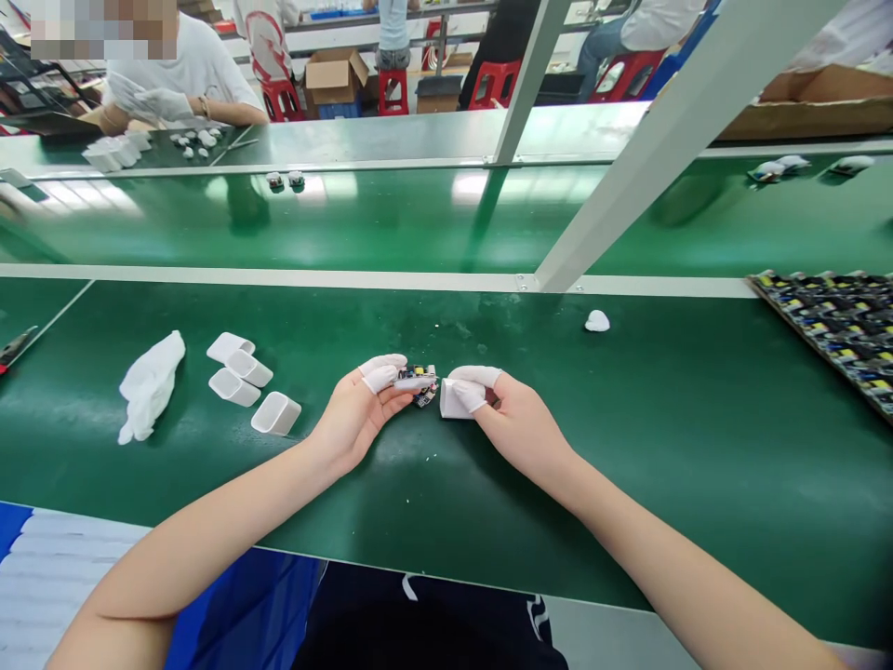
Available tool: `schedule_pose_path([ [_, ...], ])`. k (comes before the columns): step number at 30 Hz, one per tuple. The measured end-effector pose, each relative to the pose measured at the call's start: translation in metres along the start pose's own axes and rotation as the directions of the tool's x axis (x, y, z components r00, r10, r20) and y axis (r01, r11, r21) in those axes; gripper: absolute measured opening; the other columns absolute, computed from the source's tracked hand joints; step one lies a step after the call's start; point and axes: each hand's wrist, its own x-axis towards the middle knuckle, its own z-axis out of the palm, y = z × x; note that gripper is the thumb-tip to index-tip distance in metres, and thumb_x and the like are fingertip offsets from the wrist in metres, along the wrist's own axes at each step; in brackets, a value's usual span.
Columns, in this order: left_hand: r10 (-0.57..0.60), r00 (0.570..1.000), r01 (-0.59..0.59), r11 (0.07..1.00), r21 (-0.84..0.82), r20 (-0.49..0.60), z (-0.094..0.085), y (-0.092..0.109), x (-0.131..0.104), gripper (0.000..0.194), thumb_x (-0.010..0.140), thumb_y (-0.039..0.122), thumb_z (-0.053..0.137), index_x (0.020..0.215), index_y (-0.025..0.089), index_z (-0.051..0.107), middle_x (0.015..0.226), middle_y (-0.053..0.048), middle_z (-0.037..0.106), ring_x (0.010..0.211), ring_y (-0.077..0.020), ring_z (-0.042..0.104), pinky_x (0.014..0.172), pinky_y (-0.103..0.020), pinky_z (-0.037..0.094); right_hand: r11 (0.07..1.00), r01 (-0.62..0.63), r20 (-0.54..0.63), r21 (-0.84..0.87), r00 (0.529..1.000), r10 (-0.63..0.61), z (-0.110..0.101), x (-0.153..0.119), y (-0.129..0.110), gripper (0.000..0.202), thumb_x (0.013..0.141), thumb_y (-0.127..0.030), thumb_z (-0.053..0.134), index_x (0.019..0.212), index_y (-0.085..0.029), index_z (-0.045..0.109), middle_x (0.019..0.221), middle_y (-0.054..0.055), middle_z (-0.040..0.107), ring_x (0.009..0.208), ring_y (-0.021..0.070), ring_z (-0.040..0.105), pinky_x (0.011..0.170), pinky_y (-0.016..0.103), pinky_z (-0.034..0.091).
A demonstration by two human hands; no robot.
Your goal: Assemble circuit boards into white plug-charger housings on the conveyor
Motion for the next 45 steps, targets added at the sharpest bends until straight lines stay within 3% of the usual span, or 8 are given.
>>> schedule_pose_path([
  [6,-0.153,0.988,0.152,0.988,0.015,0.017,0.002,-0.002,-0.003,0.021,0.080,0.017,0.061,0.100,0.011,0.066,0.103,-0.011,0.072,0.077,-0.0147,0.072,0.066,-0.017,0.056,0.907,0.209,-0.235,-0.365,0.922,-0.308,0.000,0.000,0.003,0.037,0.088,-0.031,0.048,0.118,-0.016,0.063,0.112,0.015,0.061,0.102,0.0305,0.054,0.084,0.047,0.049],
  [9,-0.149,0.987,0.148,0.989,0.023,0.057,0.003,-0.004,-0.006,0.023,0.078,0.016,0.063,0.100,0.011,0.068,0.102,-0.010,0.072,0.082,-0.0162,0.071,0.068,-0.017,0.056,0.914,0.349,-0.276,-0.206,0.875,-0.397,0.002,-0.008,-0.002,0.046,0.088,-0.032,0.052,0.132,-0.018,0.049,0.108,0.011,0.062,0.088,0.0226,0.056,0.080,0.040,0.050],
  [14,-0.161,0.977,0.154,0.986,0.057,0.141,0.006,-0.012,-0.013,0.023,0.076,0.017,0.068,0.099,0.015,0.069,0.098,-0.006,0.070,0.086,-0.0142,0.068,0.076,-0.019,0.055,0.940,0.320,-0.104,0.117,0.945,-0.309,0.009,-0.021,-0.012,0.041,0.084,-0.028,0.059,0.124,-0.022,0.053,0.080,0.000,0.055,0.066,0.0132,0.051,0.065,0.028,0.051],
  [21,-0.144,0.928,0.117,0.988,0.098,0.343,0.005,-0.012,-0.020,0.027,0.076,0.029,0.070,0.099,0.014,0.069,0.095,-0.007,0.069,0.087,-0.0162,0.063,0.085,-0.028,0.052,0.894,0.423,-0.166,0.146,0.902,-0.399,0.004,-0.021,-0.012,0.032,0.087,-0.026,0.059,0.119,-0.029,0.060,0.075,-0.002,0.045,0.067,0.0131,0.047,0.067,0.029,0.049],
  [29,0.003,0.912,-0.090,0.977,0.193,0.410,-0.004,-0.021,-0.018,0.052,0.067,0.022,0.081,0.116,0.023,0.063,0.092,-0.003,0.069,0.089,-0.0186,0.065,0.085,-0.031,0.052,0.801,0.586,-0.100,0.123,0.811,-0.577,-0.001,-0.025,-0.014,0.044,0.091,-0.017,0.045,0.131,-0.032,0.051,0.104,0.006,0.051,0.090,0.0176,0.056,0.076,0.035,0.054],
  [33,-0.009,0.914,-0.068,0.982,0.176,0.405,-0.001,-0.018,-0.018,0.054,0.066,0.026,0.081,0.117,0.024,0.063,0.104,-0.006,0.069,0.097,-0.0227,0.065,0.088,-0.034,0.051,0.738,0.674,-0.170,0.020,0.730,-0.662,0.000,-0.026,-0.018,0.054,0.083,-0.018,0.050,0.136,-0.030,0.042,0.108,0.007,0.050,0.096,0.0212,0.055,0.081,0.040,0.053],
  [39,-0.015,0.905,-0.073,0.979,0.190,0.425,0.001,-0.007,-0.021,0.046,0.062,0.027,0.084,0.104,0.021,0.066,0.089,-0.004,0.070,0.080,-0.0176,0.066,0.075,-0.027,0.053,0.525,0.730,-0.175,-0.438,0.503,-0.846,0.005,-0.024,-0.012,0.051,0.077,-0.028,0.065,0.126,-0.031,0.049,0.121,0.010,0.047,0.108,0.0274,0.050,0.085,0.045,0.052],
  [45,-0.107,0.856,-0.018,0.972,0.236,0.506,0.001,-0.014,-0.023,0.051,0.062,0.030,0.085,0.105,0.017,0.061,0.086,-0.005,0.072,0.083,-0.0206,0.068,0.074,-0.027,0.051,0.415,0.808,-0.141,-0.418,0.394,-0.908,0.004,-0.023,-0.008,0.029,0.083,-0.024,0.061,0.111,-0.028,0.061,0.114,0.008,0.059,0.107,0.0225,0.054,0.080,0.037,0.056],
])
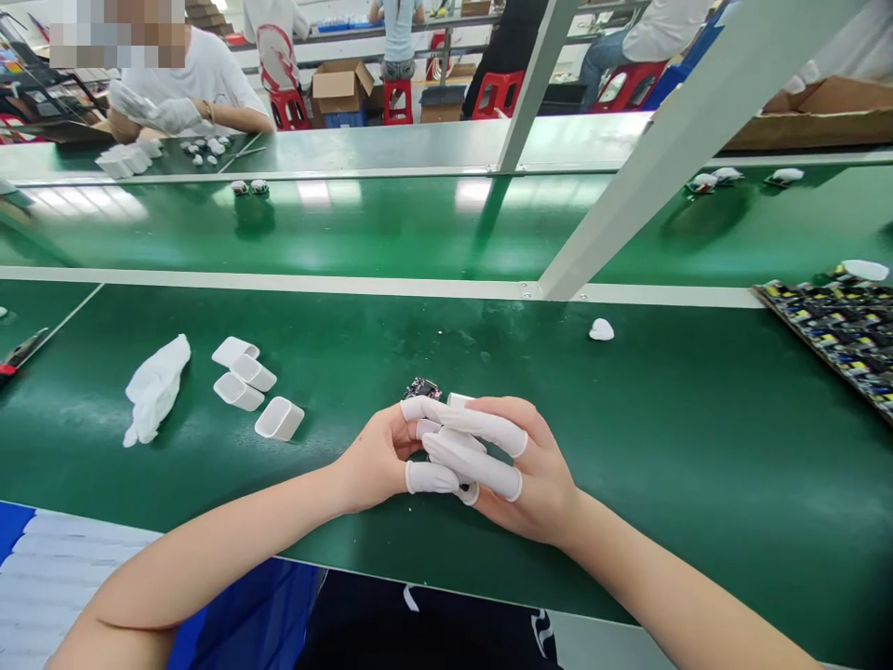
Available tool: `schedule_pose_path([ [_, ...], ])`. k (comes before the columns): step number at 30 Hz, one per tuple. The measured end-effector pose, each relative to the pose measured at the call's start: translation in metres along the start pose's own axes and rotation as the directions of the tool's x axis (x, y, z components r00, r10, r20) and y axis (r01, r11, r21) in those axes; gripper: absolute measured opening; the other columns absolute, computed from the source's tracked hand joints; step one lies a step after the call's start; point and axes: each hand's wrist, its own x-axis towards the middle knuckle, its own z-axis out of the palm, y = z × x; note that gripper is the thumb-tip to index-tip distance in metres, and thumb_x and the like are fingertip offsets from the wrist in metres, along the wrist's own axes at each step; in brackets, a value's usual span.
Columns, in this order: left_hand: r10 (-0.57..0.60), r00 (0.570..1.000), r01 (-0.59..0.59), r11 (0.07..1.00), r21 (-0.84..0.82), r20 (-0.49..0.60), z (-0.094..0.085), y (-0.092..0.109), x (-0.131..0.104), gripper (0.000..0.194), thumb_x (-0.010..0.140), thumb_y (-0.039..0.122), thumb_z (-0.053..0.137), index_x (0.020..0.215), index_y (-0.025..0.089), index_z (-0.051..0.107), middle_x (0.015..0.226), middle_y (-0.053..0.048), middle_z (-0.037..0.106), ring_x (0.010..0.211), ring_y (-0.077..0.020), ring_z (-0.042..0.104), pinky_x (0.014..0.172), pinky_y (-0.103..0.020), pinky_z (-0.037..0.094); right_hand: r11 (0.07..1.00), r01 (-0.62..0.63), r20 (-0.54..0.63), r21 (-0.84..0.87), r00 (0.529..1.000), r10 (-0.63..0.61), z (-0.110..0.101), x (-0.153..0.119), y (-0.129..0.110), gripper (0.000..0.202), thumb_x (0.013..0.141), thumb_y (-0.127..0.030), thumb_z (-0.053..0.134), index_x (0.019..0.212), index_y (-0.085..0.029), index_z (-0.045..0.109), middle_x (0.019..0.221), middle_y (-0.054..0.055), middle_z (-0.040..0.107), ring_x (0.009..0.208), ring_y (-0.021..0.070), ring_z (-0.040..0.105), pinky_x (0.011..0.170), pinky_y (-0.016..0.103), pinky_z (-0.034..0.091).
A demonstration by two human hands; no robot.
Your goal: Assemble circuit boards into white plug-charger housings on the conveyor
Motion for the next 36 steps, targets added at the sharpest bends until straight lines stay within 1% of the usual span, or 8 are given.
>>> schedule_pose_path([
  [4,-0.010,1.000,0.010,0.998,-0.067,-0.003,0.004,-0.001,0.000,0.053,0.055,0.024,0.088,0.100,0.018,0.061,0.079,-0.001,0.071,0.077,-0.0184,0.068,0.072,-0.026,0.051,0.999,0.047,-0.044,0.003,0.998,-0.046,-0.004,0.002,0.000,0.024,0.083,-0.023,0.060,0.106,-0.032,0.063,0.098,0.003,0.069,0.102,0.0211,0.060,0.078,0.038,0.054],
  [8,0.039,0.999,-0.037,0.991,-0.130,0.014,0.007,0.001,-0.002,0.048,0.058,0.017,0.086,0.099,0.020,0.062,0.077,0.002,0.069,0.067,-0.0111,0.064,0.063,-0.019,0.047,0.988,0.131,-0.087,-0.084,0.987,-0.139,-0.009,-0.002,0.000,0.024,0.081,-0.016,0.057,0.091,-0.035,0.066,0.090,-0.003,0.073,0.104,0.0209,0.061,0.079,0.040,0.049],
  [11,0.043,0.999,-0.046,0.989,-0.142,-0.029,0.007,0.000,-0.003,0.047,0.058,0.016,0.086,0.098,0.019,0.061,0.073,0.003,0.067,0.061,-0.0096,0.061,0.059,-0.018,0.046,0.997,0.054,-0.011,-0.049,0.998,-0.054,-0.012,-0.008,0.001,0.028,0.079,-0.018,0.061,0.095,-0.041,0.065,0.085,-0.005,0.074,0.098,0.0217,0.063,0.080,0.042,0.046],
  [14,0.022,0.998,-0.032,0.989,-0.145,-0.065,0.007,-0.002,-0.005,0.048,0.057,0.018,0.086,0.097,0.018,0.060,0.070,0.002,0.066,0.060,-0.0105,0.061,0.060,-0.020,0.047,0.995,-0.032,0.028,-0.090,0.999,0.034,-0.013,-0.011,-0.001,0.031,0.079,-0.024,0.062,0.100,-0.047,0.062,0.079,-0.008,0.073,0.078,0.0202,0.063,0.077,0.042,0.043],
  [19,0.003,0.996,-0.019,0.984,-0.179,-0.091,0.008,-0.005,-0.006,0.047,0.059,0.019,0.085,0.097,0.019,0.059,0.068,0.004,0.064,0.058,-0.0086,0.058,0.063,-0.020,0.049,0.972,0.072,-0.100,-0.225,0.990,-0.096,-0.009,-0.005,-0.004,0.029,0.078,-0.016,0.062,0.095,-0.039,0.065,0.070,-0.007,0.071,0.064,0.0173,0.052,0.076,0.039,0.038],
  [27,0.086,0.995,-0.091,0.992,-0.084,-0.060,0.006,0.001,-0.004,0.053,0.050,0.014,0.089,0.095,0.019,0.060,0.066,0.004,0.063,0.065,-0.0109,0.058,0.070,-0.023,0.047,0.994,-0.024,-0.105,-0.103,0.994,0.013,0.005,-0.017,0.003,0.031,0.078,-0.022,0.066,0.102,-0.041,0.061,0.079,-0.002,0.067,0.089,0.0217,0.061,0.078,0.040,0.043],
  [32,0.064,0.997,-0.066,0.998,-0.020,-0.052,0.006,-0.002,-0.005,0.050,0.056,0.020,0.088,0.098,0.018,0.060,0.069,0.002,0.063,0.067,-0.0120,0.059,0.073,-0.024,0.047,0.985,0.035,-0.112,-0.166,0.992,-0.054,0.001,-0.012,0.000,0.028,0.078,-0.017,0.062,0.097,-0.037,0.062,0.080,-0.001,0.069,0.082,0.0210,0.061,0.071,0.038,0.045],
  [36,0.035,0.998,-0.038,0.997,-0.066,-0.045,0.006,-0.006,-0.004,0.048,0.057,0.023,0.087,0.095,0.018,0.059,0.069,0.003,0.063,0.065,-0.0112,0.059,0.072,-0.024,0.048,0.974,0.124,-0.108,-0.191,0.983,-0.147,-0.003,-0.006,-0.001,0.019,0.078,-0.013,0.058,0.086,-0.029,0.064,0.080,0.002,0.071,0.079,0.0192,0.059,0.069,0.036,0.047],
])
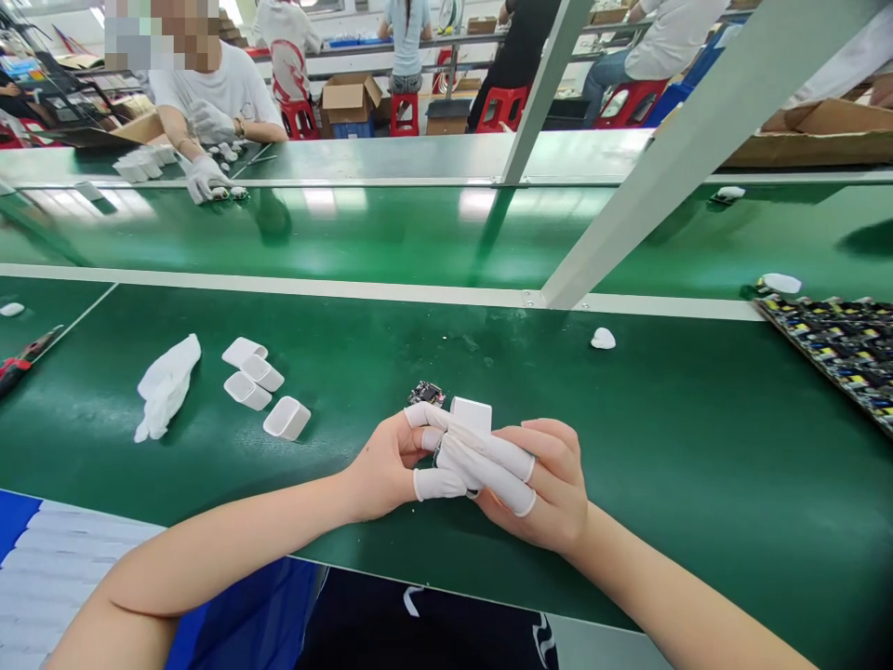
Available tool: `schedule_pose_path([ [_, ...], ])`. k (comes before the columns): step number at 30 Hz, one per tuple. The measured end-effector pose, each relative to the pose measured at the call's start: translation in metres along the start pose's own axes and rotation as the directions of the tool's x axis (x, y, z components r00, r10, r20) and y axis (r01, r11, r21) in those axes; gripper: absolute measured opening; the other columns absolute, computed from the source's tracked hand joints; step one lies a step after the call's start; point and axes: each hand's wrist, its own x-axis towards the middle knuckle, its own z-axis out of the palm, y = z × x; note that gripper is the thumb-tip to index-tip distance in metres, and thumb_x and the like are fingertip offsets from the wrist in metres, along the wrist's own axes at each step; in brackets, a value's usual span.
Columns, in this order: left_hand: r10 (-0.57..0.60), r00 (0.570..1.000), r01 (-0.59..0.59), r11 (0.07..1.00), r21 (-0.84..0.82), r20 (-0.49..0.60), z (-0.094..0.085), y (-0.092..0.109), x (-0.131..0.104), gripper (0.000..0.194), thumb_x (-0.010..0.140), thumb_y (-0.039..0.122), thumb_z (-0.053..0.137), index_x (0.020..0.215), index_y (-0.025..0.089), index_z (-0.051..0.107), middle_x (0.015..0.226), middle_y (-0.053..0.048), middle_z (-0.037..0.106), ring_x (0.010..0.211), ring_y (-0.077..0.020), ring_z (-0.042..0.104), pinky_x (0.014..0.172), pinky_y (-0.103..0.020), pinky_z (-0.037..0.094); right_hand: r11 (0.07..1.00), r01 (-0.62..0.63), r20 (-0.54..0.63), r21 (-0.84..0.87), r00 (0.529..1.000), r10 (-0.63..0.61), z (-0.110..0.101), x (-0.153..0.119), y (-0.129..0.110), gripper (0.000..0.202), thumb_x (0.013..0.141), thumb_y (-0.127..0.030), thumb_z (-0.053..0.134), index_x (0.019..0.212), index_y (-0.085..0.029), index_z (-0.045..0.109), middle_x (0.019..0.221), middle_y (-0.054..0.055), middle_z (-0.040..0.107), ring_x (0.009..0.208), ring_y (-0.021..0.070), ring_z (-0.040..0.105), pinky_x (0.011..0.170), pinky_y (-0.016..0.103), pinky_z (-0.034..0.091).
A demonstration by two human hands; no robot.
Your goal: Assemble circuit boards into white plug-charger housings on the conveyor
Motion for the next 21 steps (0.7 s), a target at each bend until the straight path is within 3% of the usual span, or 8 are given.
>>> schedule_pose_path([
  [4,0.065,0.997,-0.067,0.996,0.056,0.049,-0.006,-0.002,0.001,0.046,0.062,0.022,0.084,0.100,0.020,0.058,0.075,0.001,0.063,0.068,-0.0109,0.059,0.074,-0.024,0.048,0.996,0.013,0.007,0.088,1.000,-0.014,0.003,-0.001,-0.001,0.027,0.082,-0.014,0.053,0.101,-0.030,0.062,0.085,0.001,0.071,0.089,0.0193,0.061,0.077,0.037,0.051],
  [6,0.220,0.975,-0.219,0.961,0.170,0.016,-0.011,-0.001,0.002,0.044,0.065,0.024,0.082,0.103,0.021,0.059,0.087,-0.002,0.065,0.082,-0.0153,0.061,0.082,-0.028,0.048,0.972,-0.119,0.061,0.202,0.992,0.109,0.003,0.000,-0.003,0.044,0.081,-0.021,0.058,0.124,-0.026,0.053,0.101,0.006,0.068,0.104,0.0233,0.058,0.085,0.041,0.051],
  [8,0.431,0.902,-0.403,0.847,0.347,-0.005,-0.015,0.003,0.002,0.044,0.065,0.026,0.082,0.104,0.024,0.062,0.103,-0.006,0.064,0.100,-0.0215,0.059,0.091,-0.034,0.046,0.877,-0.314,0.131,0.364,0.949,0.286,0.001,0.003,-0.005,0.067,0.079,-0.031,0.061,0.141,-0.020,0.036,0.126,0.015,0.056,0.120,0.0293,0.049,0.094,0.048,0.048],
  [10,0.585,0.809,-0.521,0.663,0.537,0.061,-0.018,0.006,0.002,0.047,0.060,0.025,0.085,0.103,0.026,0.065,0.114,-0.007,0.060,0.111,-0.0257,0.055,0.099,-0.039,0.042,0.659,-0.513,0.248,0.550,0.854,0.458,-0.003,0.007,-0.006,0.065,0.083,-0.039,0.055,0.142,-0.020,0.035,0.135,0.016,0.049,0.122,0.0309,0.049,0.097,0.050,0.046],
  [12,0.637,0.754,-0.562,0.497,0.661,0.162,-0.018,0.006,0.001,0.053,0.056,0.024,0.088,0.104,0.028,0.067,0.120,-0.007,0.056,0.113,-0.0273,0.053,0.102,-0.041,0.041,0.335,-0.673,0.437,0.659,0.705,0.558,-0.007,0.013,-0.008,0.048,0.089,-0.044,0.049,0.132,-0.023,0.048,0.122,0.012,0.059,0.110,0.0270,0.059,0.093,0.045,0.049],
  [15,0.636,0.724,-0.576,0.347,0.740,0.266,-0.016,0.004,0.001,0.054,0.062,0.029,0.085,0.111,0.028,0.063,0.126,-0.009,0.051,0.114,-0.0277,0.053,0.100,-0.043,0.044,-0.075,-0.802,0.721,0.593,0.487,0.493,-0.010,0.022,-0.013,0.037,0.088,-0.050,0.053,0.109,-0.021,0.063,0.093,0.007,0.069,0.083,0.0206,0.066,0.077,0.035,0.055],
  [17,0.648,0.674,-0.603,0.203,0.772,0.355,-0.016,0.003,0.003,0.054,0.069,0.033,0.080,0.117,0.026,0.057,0.128,-0.010,0.050,0.115,-0.0278,0.053,0.096,-0.045,0.046,-0.184,-0.819,0.784,0.544,0.418,0.459,-0.009,0.027,-0.017,0.034,0.085,-0.048,0.058,0.100,-0.018,0.067,0.084,0.005,0.069,0.074,0.0178,0.064,0.070,0.031,0.055],
  [21,0.620,0.584,-0.601,-0.104,0.792,0.524,-0.018,0.008,0.010,0.051,0.077,0.034,0.072,0.122,0.022,0.052,0.125,-0.012,0.054,0.116,-0.0270,0.052,0.094,-0.045,0.048,-0.247,-0.813,0.787,0.527,0.357,0.503,-0.006,0.029,-0.021,0.030,0.082,-0.043,0.065,0.094,-0.017,0.069,0.082,0.004,0.069,0.077,0.0178,0.064,0.075,0.031,0.054],
])
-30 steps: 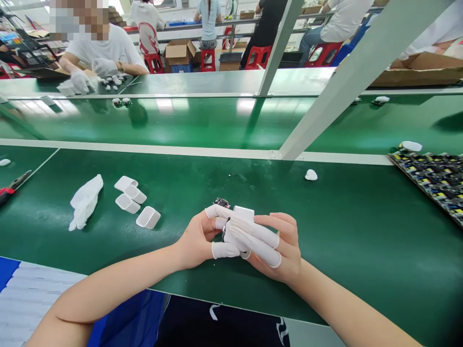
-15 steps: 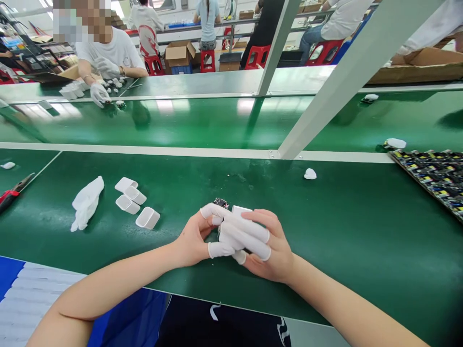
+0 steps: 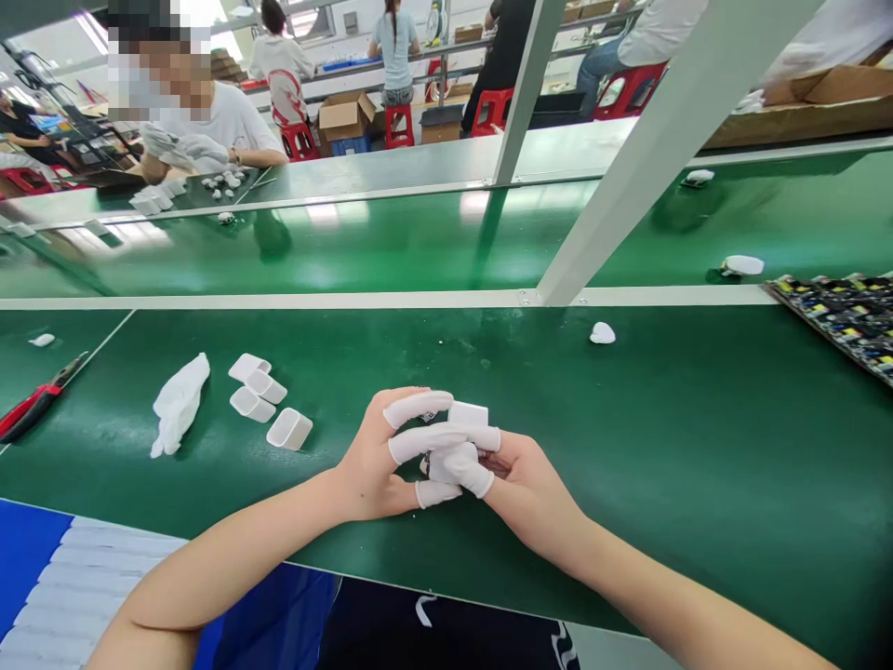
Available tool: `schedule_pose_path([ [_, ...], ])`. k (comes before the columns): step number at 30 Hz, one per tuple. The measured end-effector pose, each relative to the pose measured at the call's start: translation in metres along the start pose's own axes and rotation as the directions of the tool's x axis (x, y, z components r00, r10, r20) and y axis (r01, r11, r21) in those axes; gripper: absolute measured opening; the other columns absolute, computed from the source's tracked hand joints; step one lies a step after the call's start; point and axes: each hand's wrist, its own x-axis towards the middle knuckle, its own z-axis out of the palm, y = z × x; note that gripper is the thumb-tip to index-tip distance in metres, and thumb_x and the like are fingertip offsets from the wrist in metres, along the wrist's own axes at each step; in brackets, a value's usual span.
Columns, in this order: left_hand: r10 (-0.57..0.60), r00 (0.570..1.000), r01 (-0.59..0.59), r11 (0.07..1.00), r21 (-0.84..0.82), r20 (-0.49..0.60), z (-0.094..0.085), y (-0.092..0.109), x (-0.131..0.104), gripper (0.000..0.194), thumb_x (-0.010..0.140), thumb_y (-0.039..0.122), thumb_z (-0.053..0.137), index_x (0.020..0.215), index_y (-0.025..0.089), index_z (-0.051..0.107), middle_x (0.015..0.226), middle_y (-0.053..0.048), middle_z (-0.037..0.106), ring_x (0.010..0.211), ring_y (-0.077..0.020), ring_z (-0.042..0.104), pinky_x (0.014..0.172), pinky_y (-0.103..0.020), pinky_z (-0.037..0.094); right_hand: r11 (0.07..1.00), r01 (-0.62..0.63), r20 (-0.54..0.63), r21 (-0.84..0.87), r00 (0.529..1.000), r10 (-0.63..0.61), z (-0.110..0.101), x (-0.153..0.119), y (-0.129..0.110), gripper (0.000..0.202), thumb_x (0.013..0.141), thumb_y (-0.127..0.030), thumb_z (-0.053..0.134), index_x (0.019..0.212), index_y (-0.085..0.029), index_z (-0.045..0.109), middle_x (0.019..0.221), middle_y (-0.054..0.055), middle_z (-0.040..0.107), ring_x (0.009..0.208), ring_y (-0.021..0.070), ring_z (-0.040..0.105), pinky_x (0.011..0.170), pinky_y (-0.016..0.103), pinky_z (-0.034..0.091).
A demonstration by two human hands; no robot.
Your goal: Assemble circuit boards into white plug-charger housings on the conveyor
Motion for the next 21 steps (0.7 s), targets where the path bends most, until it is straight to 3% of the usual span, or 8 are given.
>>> schedule_pose_path([
  [3,0.064,0.998,-0.064,0.991,0.117,0.003,-0.004,-0.006,0.002,0.046,0.075,0.036,0.075,0.114,0.021,0.057,0.113,-0.010,0.064,0.112,-0.0258,0.055,0.094,-0.043,0.046,1.000,-0.029,0.003,0.000,1.000,0.029,-0.002,0.002,0.001,0.029,0.081,-0.042,0.066,0.094,-0.017,0.070,0.084,0.004,0.069,0.080,0.0187,0.064,0.079,0.032,0.053],
  [8,0.175,0.984,-0.167,0.965,0.204,-0.019,-0.009,-0.014,0.002,0.038,0.074,0.039,0.074,0.107,0.026,0.061,0.091,-0.001,0.074,0.104,-0.0234,0.062,0.104,-0.047,0.035,0.995,-0.102,0.142,-0.009,0.984,0.103,-0.009,0.005,-0.003,0.032,0.076,-0.042,0.071,0.096,-0.017,0.071,0.086,0.004,0.069,0.082,0.0196,0.064,0.085,0.036,0.052],
  [12,0.162,0.986,-0.154,0.975,0.162,-0.034,-0.010,-0.014,0.004,0.039,0.073,0.044,0.074,0.104,0.024,0.062,0.089,-0.002,0.075,0.102,-0.0236,0.064,0.101,-0.045,0.037,0.990,-0.143,0.180,0.005,0.974,0.139,-0.013,0.007,-0.003,0.036,0.078,-0.047,0.068,0.093,-0.015,0.071,0.081,0.004,0.067,0.077,0.0171,0.062,0.081,0.033,0.051],
  [16,0.169,0.985,-0.162,0.979,0.127,-0.039,-0.008,-0.013,0.003,0.044,0.069,0.047,0.077,0.101,0.021,0.062,0.089,-0.004,0.075,0.098,-0.0230,0.065,0.101,-0.044,0.037,0.991,-0.131,0.125,0.016,0.984,0.128,-0.012,0.008,0.005,0.040,0.082,-0.053,0.060,0.080,-0.014,0.070,0.072,0.002,0.062,0.069,0.0148,0.055,0.072,0.029,0.048],
  [21,0.137,0.990,-0.133,0.985,0.114,-0.035,-0.006,-0.018,0.002,0.043,0.067,0.047,0.078,0.098,0.022,0.063,0.088,-0.003,0.075,0.099,-0.0236,0.066,0.105,-0.045,0.032,0.991,-0.135,0.183,0.011,0.974,0.131,-0.014,0.009,0.001,0.034,0.082,-0.045,0.064,0.097,-0.016,0.070,0.085,0.003,0.064,0.079,0.0162,0.056,0.077,0.029,0.046],
])
